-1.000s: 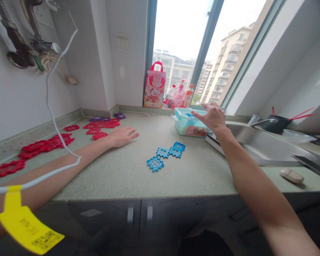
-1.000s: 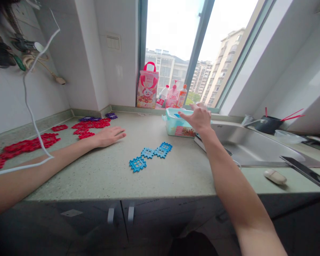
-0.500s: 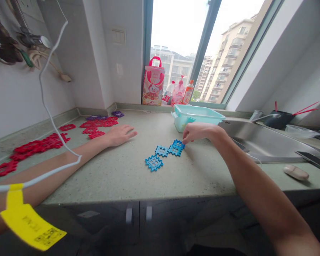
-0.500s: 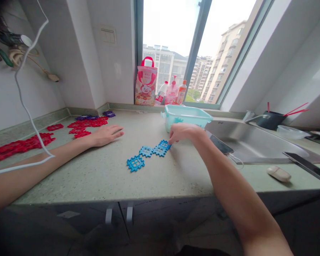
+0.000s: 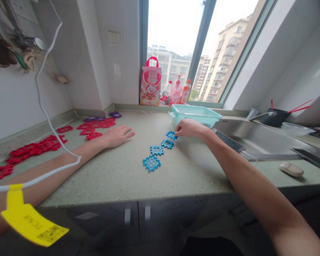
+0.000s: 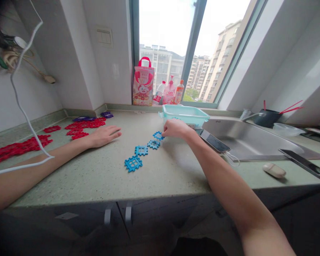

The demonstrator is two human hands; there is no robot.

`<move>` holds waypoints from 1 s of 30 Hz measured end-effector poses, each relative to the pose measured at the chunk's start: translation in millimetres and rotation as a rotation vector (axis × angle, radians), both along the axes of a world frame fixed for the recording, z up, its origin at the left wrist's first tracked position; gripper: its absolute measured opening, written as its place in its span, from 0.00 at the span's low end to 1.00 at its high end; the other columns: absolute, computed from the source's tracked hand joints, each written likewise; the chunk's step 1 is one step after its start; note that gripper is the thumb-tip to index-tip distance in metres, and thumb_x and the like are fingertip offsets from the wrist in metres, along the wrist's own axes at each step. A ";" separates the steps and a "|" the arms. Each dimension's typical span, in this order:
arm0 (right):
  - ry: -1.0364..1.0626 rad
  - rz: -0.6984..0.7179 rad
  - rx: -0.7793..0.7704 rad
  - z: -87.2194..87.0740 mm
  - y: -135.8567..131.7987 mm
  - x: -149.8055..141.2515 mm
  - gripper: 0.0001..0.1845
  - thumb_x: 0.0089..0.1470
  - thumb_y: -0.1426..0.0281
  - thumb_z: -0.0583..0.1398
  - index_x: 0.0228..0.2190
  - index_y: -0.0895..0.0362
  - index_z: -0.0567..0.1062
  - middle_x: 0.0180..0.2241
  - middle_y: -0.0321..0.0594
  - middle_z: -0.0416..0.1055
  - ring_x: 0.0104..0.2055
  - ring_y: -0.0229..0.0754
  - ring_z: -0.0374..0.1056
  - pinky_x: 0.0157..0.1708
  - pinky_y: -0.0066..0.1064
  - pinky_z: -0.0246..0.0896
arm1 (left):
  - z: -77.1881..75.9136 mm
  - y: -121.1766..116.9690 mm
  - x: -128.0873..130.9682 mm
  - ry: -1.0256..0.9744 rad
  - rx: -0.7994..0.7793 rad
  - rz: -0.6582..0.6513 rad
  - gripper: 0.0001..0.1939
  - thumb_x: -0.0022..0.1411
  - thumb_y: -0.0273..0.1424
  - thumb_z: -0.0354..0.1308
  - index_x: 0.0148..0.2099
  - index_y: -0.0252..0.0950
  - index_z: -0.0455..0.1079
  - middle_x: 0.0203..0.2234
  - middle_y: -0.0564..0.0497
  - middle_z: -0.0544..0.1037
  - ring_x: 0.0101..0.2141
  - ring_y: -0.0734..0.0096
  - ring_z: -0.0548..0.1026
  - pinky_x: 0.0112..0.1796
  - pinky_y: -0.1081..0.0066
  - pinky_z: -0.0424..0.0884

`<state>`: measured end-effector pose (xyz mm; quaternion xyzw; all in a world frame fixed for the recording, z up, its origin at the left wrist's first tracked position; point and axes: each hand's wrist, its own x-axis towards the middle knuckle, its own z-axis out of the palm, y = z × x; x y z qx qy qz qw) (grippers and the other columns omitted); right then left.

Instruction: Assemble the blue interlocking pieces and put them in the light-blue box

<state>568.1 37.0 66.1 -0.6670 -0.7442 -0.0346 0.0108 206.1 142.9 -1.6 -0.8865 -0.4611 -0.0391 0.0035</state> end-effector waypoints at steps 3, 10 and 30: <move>0.062 0.057 0.005 2.9 -4.1 -7.2 0.13 0.56 0.61 0.64 0.32 0.54 0.86 0.31 0.41 0.81 0.32 0.43 0.72 0.31 0.32 0.57 | -0.5 -0.2 -0.1 -0.006 -0.004 -0.002 0.44 0.75 0.59 0.32 0.75 0.36 0.62 0.73 0.38 0.63 0.72 0.52 0.60 0.70 0.55 0.54; 0.012 0.137 -0.050 -1.1 -16.7 -34.8 0.11 0.55 0.62 0.66 0.34 0.52 0.88 0.34 0.41 0.83 0.34 0.45 0.76 0.33 0.32 0.61 | 0.3 -2.5 0.8 -0.010 0.001 0.004 0.43 0.76 0.59 0.33 0.75 0.37 0.63 0.73 0.39 0.63 0.72 0.52 0.61 0.69 0.53 0.55; -0.091 0.117 -0.129 0.9 -28.0 -42.6 0.26 0.54 0.49 0.67 0.45 0.56 0.85 0.34 0.47 0.82 0.38 0.53 0.78 0.32 0.35 0.61 | 1.7 -2.9 1.0 -0.012 -0.015 0.009 0.42 0.76 0.59 0.33 0.75 0.38 0.62 0.73 0.39 0.62 0.72 0.50 0.60 0.69 0.52 0.55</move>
